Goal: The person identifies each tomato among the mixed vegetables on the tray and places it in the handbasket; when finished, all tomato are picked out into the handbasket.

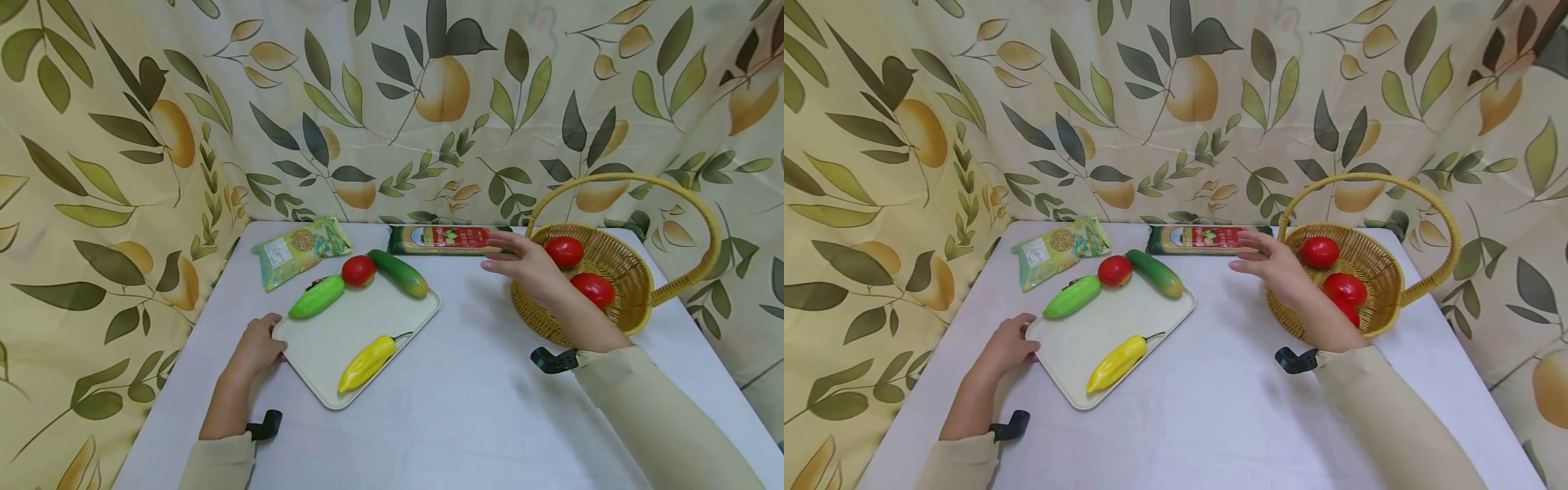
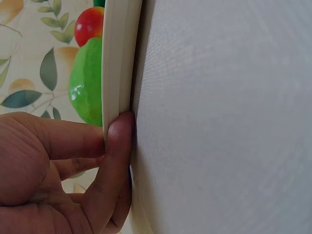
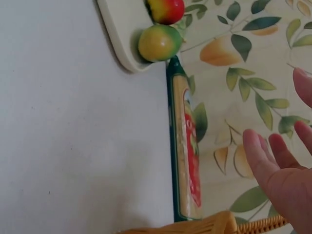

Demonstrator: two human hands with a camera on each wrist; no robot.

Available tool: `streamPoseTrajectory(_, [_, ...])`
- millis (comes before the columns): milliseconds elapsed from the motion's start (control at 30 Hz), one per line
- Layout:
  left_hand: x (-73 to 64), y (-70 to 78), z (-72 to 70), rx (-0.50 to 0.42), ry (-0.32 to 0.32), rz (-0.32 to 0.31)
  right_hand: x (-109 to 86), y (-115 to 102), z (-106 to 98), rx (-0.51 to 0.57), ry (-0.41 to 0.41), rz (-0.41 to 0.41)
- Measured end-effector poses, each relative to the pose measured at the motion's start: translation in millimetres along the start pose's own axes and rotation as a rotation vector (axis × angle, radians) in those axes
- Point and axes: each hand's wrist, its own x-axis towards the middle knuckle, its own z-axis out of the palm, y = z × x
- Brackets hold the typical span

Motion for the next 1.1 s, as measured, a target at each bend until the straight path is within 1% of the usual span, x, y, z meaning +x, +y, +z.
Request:
streamPoseTrajectory(200, [-0.7,0.7,-1.3,-0.013,-0.001,0.005,6.2,0.0,8.3,0.022,-0.009,-0.007])
streamPoseTrajectory(467, [-0.5,-0.5,-1.3,-0.010,-0.001,0.004,19.7,-3.2,19.9,0.004,-0.014,-0.011])
streamPoseTrajectory(667, [0.7,-3.0,0.2,-0.013,-0.001,0.003,23.9,-7.0,29.1,0.025,-0.023,-0.021])
streamPoseTrajectory(767, [1.5,-3.9,0.7,-0.009,0.002,0.012,26.1,-7.4,34.0,0.027,-0.025,-0.029])
streamPoseTrajectory(1100, [3.0,-2.8,1.8,-0.006,0.001,0.008,38.2,-6.7,45.9,0.039,-0.046,-0.039])
